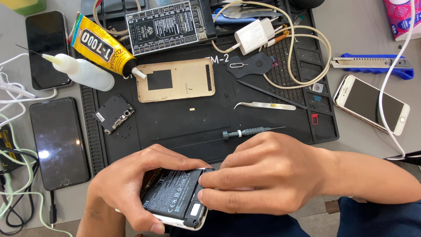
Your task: The person disassembles a white smartphone on a workbench. They use a screwdriver to remove screws from the back and sides, then use tweezers to disconnect internal ribbon cables. The person removes the battery and places it on the table, then continues to disconnect components from the motherboard.
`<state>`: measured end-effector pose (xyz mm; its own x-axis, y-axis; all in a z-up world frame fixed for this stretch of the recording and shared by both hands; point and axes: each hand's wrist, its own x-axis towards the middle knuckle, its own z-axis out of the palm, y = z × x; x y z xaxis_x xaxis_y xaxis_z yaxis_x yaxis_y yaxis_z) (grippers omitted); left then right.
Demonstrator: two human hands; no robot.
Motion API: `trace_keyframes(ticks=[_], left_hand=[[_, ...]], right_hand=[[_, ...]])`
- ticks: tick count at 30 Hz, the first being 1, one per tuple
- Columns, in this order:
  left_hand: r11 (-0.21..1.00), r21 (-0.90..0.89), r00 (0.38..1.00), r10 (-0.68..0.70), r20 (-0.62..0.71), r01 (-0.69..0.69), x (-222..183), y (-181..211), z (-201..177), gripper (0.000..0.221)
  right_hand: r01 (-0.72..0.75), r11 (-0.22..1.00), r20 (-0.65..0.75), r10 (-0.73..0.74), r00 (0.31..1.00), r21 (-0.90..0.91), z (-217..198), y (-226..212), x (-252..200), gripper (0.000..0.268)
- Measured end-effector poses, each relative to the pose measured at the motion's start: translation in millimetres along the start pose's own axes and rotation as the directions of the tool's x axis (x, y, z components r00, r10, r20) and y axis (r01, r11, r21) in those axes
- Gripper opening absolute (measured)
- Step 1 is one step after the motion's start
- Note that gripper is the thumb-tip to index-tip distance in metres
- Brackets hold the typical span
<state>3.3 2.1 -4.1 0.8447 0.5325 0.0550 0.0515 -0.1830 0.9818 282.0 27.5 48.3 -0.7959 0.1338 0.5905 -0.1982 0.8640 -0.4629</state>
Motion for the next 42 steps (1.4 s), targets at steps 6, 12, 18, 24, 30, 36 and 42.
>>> trace_keyframes(ticks=[6, 12, 18, 24, 30, 36, 42], left_hand=[[0.998, 0.052, 0.999, -0.04, -0.015, 0.04, -1.8, -0.3, 1.6, 0.086], [0.985, 0.136, 0.994, -0.107, -0.022, 0.108, -12.8, -8.4, 4.3, 0.091], [0.997, 0.026, 0.998, -0.069, 0.01, 0.069, -1.6, -0.6, 2.3, 0.085], [0.986, 0.122, 0.994, -0.112, 0.005, 0.11, -2.5, -9.6, 14.7, 0.09], [0.987, 0.109, 0.993, -0.112, -0.032, 0.115, -13.8, -15.3, 15.5, 0.09], [0.973, 0.203, 0.987, -0.083, -0.138, 0.11, -10.1, -3.9, 9.2, 0.087], [0.816, 0.398, 0.88, -0.257, -0.399, 0.419, 6.6, 6.6, 5.9, 0.087]], right_hand=[[0.006, 0.989, 0.113, 0.011, 0.994, -0.146, -4.2, -9.5, -1.6, 0.036], [0.057, 0.977, 0.08, -0.041, 0.996, -0.207, 3.7, -13.7, -7.8, 0.031], [0.086, 0.965, 0.026, -0.082, 0.996, -0.249, 12.9, -11.3, -14.4, 0.028], [-0.043, 0.996, 0.002, 0.043, 0.999, -0.072, 6.5, 4.1, -24.4, 0.031], [-0.079, 0.994, -0.056, 0.075, 0.996, -0.073, 8.0, 14.0, -24.9, 0.021], [-0.497, 0.863, -0.272, 0.459, 0.846, -0.09, 2.0, 39.9, -24.6, 0.008], [-0.749, 0.65, -0.272, 0.75, 0.603, 0.13, -9.4, 68.6, -25.9, 0.014]])
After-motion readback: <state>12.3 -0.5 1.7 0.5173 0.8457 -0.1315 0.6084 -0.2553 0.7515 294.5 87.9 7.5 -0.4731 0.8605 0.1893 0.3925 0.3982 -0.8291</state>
